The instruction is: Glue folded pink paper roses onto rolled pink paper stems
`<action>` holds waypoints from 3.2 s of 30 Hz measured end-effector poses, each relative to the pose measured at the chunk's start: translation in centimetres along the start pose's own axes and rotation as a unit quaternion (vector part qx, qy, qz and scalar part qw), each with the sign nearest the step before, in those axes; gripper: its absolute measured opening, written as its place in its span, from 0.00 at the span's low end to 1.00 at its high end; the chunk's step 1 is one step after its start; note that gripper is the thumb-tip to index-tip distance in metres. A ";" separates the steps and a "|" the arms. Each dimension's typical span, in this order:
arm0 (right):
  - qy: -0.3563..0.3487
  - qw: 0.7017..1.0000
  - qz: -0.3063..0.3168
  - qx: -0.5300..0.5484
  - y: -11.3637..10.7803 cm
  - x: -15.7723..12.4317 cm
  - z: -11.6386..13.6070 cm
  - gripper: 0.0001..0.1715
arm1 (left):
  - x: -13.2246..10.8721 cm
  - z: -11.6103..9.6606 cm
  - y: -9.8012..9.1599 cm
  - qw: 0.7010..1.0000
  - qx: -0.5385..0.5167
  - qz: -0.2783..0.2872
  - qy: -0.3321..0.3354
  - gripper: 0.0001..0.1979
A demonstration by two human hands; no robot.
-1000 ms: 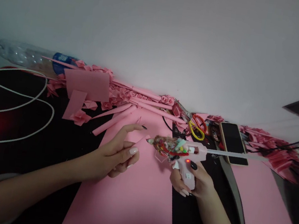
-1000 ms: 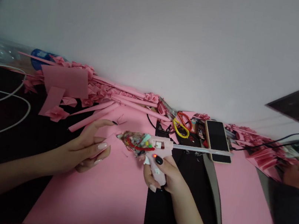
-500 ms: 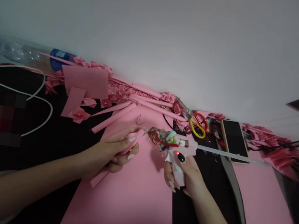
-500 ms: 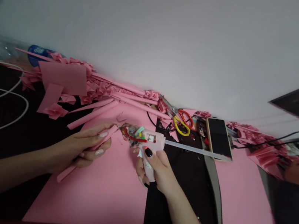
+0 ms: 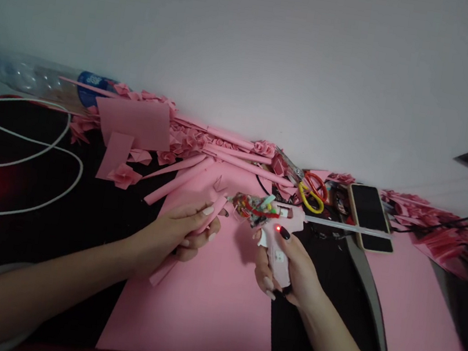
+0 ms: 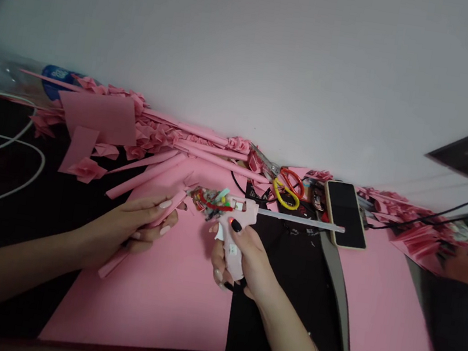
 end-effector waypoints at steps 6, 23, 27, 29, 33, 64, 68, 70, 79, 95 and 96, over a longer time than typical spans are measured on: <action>-0.006 1.000 -0.014 -0.025 -0.1 0.0 0.0 0.24 | 0.1 1.0 0.1 0.998 -0.030 0.034 -0.050 0.10; -0.006 0.993 -0.061 -0.105 -0.3 -0.3 0.3 0.25 | 0.0 1.0 0.5 0.994 -0.045 0.039 -0.095 0.19; 0.002 0.991 -0.061 -0.115 -0.3 -0.3 0.2 0.27 | 0.1 1.1 0.4 0.994 -0.033 0.033 -0.094 0.19; 0.005 0.992 -0.055 -0.117 -0.3 -0.3 0.0 0.27 | 0.1 1.2 0.4 0.995 -0.025 0.035 -0.094 0.20; 0.000 0.993 -0.031 -0.111 -0.1 -0.3 -0.3 0.25 | 0.2 1.3 0.4 0.995 -0.021 0.034 -0.091 0.21; 0.021 0.989 -0.017 -0.148 -0.3 -0.4 -0.7 0.24 | 0.2 1.7 -0.1 0.991 -0.030 0.025 -0.129 0.23; 0.014 0.984 -0.029 -0.174 -0.5 -0.3 -0.2 0.23 | 0.3 1.9 -0.3 0.992 -0.056 0.034 -0.111 0.13; 0.014 0.983 -0.034 -0.180 -0.5 -0.2 0.0 0.23 | 0.4 2.0 -0.3 0.991 -0.059 0.038 -0.113 0.12; -0.007 0.965 -0.083 -0.248 -1.6 -0.3 -0.5 0.24 | 0.1 2.2 -0.1 0.988 -0.061 0.052 -0.133 0.17; -0.022 0.966 -0.063 -0.249 -1.2 -0.1 0.6 0.24 | 0.1 1.8 -0.2 0.990 -0.054 0.031 -0.124 0.16; -0.023 0.968 -0.055 -0.242 -1.2 -0.1 0.5 0.25 | 0.1 1.8 -0.1 0.990 -0.054 0.031 -0.125 0.16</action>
Point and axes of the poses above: each hand's wrist, its own x-axis towards the middle knuckle, its own y-axis out of the palm, z = x × y, the point moved 7 cm from there along x, towards the middle knuckle, and after that the axes turned 13 degrees about -x, right-handed, at the moved point
